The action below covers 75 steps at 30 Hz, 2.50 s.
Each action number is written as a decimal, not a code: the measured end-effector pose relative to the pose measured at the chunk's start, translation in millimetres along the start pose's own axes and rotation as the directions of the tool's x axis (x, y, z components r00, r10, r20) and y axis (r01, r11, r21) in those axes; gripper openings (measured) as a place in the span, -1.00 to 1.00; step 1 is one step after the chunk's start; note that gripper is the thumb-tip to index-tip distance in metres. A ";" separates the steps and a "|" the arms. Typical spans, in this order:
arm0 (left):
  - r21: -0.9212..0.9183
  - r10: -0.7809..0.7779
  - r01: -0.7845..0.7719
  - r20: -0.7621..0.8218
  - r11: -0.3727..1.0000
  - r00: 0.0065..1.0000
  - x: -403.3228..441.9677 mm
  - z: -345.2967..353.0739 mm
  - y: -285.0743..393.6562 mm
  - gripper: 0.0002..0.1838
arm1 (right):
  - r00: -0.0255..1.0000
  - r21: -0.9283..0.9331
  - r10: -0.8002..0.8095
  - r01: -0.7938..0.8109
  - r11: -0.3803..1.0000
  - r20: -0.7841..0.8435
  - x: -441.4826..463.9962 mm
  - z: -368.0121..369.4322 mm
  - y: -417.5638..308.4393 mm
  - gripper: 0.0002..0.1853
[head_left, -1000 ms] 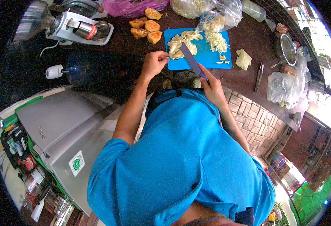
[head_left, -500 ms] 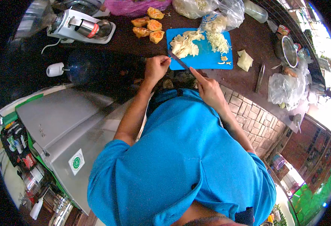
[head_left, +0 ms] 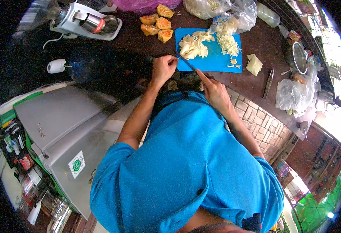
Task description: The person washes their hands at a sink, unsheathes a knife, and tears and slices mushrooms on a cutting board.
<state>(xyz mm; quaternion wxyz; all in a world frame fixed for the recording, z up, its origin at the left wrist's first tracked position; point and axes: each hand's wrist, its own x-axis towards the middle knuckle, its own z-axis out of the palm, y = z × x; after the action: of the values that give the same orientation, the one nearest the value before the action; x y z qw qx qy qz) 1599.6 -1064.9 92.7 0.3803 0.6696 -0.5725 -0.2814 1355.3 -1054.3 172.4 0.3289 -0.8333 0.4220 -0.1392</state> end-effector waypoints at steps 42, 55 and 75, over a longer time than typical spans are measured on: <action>0.267 0.270 -0.294 0.125 0.918 0.955 114.6 49.7 44.4 -0.64 | 0.856 0.427 0.405 -0.251 0.869 -0.321 -55.0 -47.2 72.8 -0.44; 0.178 0.157 -0.137 -0.099 0.974 0.983 93.2 36.5 37.5 -0.59 | 0.910 0.416 0.414 -0.374 0.829 -0.007 -40.6 -73.6 80.8 -0.46; 0.243 0.189 -0.183 -0.002 0.953 0.982 120.3 57.9 47.4 -0.87 | 0.948 0.386 0.259 -0.172 0.906 -0.185 -50.8 -65.5 97.8 -0.45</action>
<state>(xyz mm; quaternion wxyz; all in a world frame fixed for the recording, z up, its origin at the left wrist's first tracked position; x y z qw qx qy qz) 1548.8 -1196.4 107.1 0.3281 0.6575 -0.6582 -0.1639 1231.4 -1083.8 158.4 0.4399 -0.6833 0.5143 -0.2741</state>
